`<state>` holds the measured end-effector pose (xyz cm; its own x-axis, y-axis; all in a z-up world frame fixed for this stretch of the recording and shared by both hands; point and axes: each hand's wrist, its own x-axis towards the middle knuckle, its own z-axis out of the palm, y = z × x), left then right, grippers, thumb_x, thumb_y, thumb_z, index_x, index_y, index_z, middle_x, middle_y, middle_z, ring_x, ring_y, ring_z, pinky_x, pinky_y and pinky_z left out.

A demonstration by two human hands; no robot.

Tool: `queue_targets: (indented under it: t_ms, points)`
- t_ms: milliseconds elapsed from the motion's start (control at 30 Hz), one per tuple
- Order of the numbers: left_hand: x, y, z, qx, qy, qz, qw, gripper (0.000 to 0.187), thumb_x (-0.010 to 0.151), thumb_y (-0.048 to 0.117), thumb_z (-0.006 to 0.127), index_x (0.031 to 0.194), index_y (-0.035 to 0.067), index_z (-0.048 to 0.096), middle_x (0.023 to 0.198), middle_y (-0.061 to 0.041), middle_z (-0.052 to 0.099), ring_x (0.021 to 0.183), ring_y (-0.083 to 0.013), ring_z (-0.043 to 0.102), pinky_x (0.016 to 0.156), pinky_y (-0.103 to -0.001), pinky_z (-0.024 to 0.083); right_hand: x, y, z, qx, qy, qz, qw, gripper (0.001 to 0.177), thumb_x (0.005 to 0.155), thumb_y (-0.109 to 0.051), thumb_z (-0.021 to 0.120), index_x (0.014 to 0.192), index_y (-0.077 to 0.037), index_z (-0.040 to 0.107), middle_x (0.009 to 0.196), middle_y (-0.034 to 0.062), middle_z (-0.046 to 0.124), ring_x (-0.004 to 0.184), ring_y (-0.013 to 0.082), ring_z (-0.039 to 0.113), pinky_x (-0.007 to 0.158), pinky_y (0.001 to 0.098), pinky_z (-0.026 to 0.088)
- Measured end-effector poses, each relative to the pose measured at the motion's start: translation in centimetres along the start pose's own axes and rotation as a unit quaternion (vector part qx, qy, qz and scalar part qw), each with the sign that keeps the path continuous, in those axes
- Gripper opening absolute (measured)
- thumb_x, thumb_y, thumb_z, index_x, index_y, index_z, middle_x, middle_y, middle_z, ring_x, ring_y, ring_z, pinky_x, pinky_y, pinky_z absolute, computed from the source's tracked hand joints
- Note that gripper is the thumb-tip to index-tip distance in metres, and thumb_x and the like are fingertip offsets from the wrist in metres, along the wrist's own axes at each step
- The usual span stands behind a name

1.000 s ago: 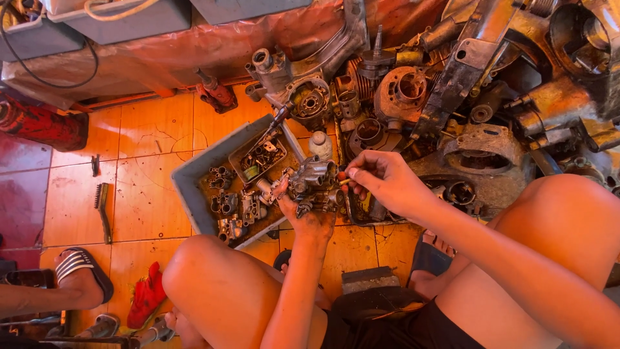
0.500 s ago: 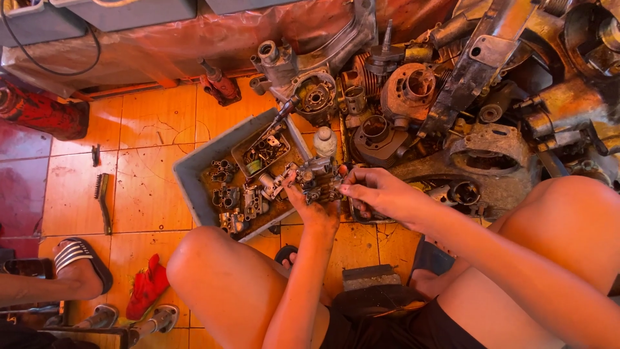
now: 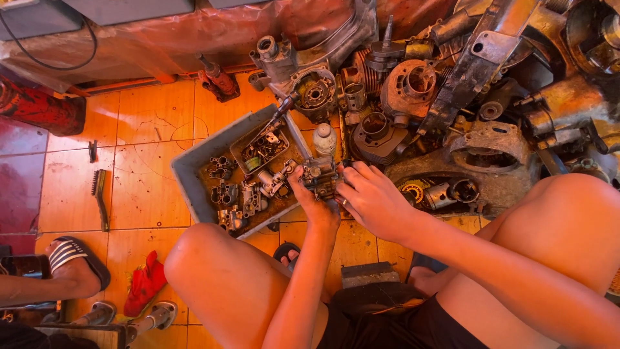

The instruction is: The person sits on the floor and uses a screwdriver to disassemble a small metal engine component, removing screws and separating parts. They place the disassembled pieces into a gray plastic bin filled with other engine parts and then pick up another component to continue the process.

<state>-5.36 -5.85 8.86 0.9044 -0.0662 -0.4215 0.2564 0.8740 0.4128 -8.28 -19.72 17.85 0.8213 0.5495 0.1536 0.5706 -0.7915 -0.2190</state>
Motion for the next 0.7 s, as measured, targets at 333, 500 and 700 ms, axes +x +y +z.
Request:
queue_targets:
  t_ms: [333,500,700]
  points:
    - [3.7,-1.8,-2.4,-0.091,0.185,-0.015,0.978,0.081,0.072,0.049,0.084,0.138,0.008,0.061,0.104,-0.035,0.071,0.069,-0.0412,0.067,0.058,-0.058,0.055,-0.4,0.2,2.3,0.002,-0.049,0.011,0.999,0.031,0.097,-0.019,0.066,0.121,0.001,0.063,0.124,0.0247,0.061,0.128,0.0406,0.051,0.098,0.0491,0.052]
    - [3.4,-1.3,-2.1,0.018,0.174,-0.017,0.984,0.072,0.082,0.052,0.076,0.141,0.014,0.058,0.116,-0.032,0.069,0.087,-0.0401,0.073,0.069,-0.055,0.06,-0.4,-0.3,2.1,-0.047,-0.046,0.021,0.998,0.036,0.099,-0.026,0.068,0.123,0.0,0.063,0.123,0.0235,0.058,0.125,0.0395,0.05,0.095,0.0483,0.052]
    - [4.1,-2.1,-2.9,0.042,0.176,0.023,0.983,0.069,0.084,0.05,0.073,0.144,0.02,0.057,0.136,-0.034,0.059,0.103,-0.045,0.068,0.08,-0.056,0.06,-0.6,-0.5,3.2,-0.081,-0.063,0.023,0.994,0.038,0.093,-0.02,0.072,0.122,0.001,0.061,0.125,0.0239,0.057,0.126,0.0387,0.049,0.093,0.0459,0.053]
